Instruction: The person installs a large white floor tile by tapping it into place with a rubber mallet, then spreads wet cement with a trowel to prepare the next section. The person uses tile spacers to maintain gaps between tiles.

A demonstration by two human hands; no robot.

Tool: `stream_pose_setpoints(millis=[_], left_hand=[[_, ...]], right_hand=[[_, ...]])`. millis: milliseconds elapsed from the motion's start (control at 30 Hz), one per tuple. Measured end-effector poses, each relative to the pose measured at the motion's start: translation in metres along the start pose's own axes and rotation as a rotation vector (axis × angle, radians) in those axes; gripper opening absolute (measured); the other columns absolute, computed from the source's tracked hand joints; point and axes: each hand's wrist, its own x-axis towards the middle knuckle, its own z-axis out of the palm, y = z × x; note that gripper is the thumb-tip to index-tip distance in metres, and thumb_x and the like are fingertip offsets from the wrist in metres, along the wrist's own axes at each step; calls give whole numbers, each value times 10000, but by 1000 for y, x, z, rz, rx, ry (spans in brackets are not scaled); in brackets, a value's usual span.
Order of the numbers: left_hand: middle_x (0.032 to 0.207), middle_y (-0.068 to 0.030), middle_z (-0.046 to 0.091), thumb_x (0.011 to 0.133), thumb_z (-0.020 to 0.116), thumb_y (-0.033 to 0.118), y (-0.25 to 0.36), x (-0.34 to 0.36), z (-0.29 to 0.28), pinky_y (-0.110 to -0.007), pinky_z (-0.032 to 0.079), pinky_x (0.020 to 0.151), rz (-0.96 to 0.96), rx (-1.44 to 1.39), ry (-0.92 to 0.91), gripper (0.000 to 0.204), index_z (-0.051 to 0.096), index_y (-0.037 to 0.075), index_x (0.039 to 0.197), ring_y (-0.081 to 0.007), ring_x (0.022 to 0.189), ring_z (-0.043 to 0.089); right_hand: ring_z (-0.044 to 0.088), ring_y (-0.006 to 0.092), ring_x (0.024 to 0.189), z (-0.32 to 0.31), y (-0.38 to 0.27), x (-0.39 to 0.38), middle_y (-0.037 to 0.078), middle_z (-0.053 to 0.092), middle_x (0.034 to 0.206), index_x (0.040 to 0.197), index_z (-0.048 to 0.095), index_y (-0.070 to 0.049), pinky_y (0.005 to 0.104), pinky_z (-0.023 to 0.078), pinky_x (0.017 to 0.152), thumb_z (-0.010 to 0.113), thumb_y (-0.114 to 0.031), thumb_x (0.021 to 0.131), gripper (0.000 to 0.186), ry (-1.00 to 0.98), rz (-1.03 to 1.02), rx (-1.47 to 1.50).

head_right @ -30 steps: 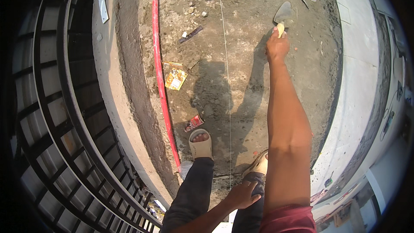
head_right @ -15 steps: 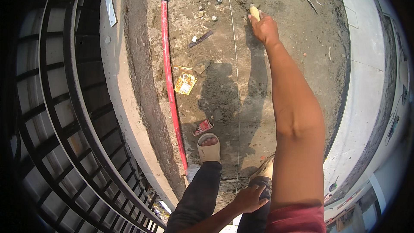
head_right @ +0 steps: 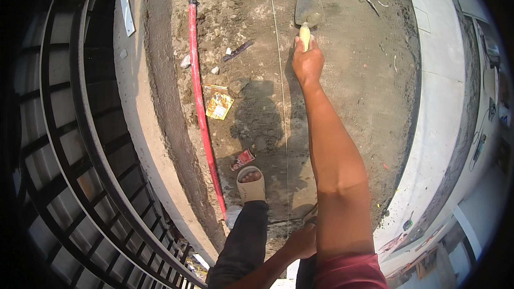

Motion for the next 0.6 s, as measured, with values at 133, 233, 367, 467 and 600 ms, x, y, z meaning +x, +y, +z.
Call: stream_pose_setpoints(millis=[133,233,367,467,600], left_hand=[[1179,-258,588,926,570,523,-6,3,5,-499,544,862,51,-49,-18,686,475,20,1384,-408,1030,646],[1195,-264,572,931,564,513,-17,5,14,-501,527,887,47,-30,-39,683,466,15,1387,-421,1046,633],[1216,-250,566,929,567,503,-37,17,31,-504,501,925,91,-67,-53,664,463,12,1364,-411,1096,609],[1217,-244,565,928,569,493,-43,17,43,-511,493,934,99,-110,-55,615,483,34,1327,-409,1112,598],[1210,-232,569,928,575,455,-41,11,49,-511,485,940,54,-83,-124,550,496,62,1305,-405,1116,594]], right_hand=[[657,416,1033,-19,0,-26,260,682,1099,1283,623,-27,421,516,903,647,-382,912,514,-386,8,-176],[657,434,964,-30,11,-58,295,676,999,1222,581,15,471,507,861,603,-369,939,477,-249,30,-56],[665,370,811,-49,63,-100,263,656,856,1095,546,80,432,517,742,614,-329,948,440,136,359,90],[656,303,749,-72,93,-140,219,648,824,1090,538,80,404,522,683,625,-325,947,438,271,442,153],[652,425,851,-106,95,-198,287,644,926,1093,540,59,474,509,733,609,-291,944,386,-150,239,-151]])
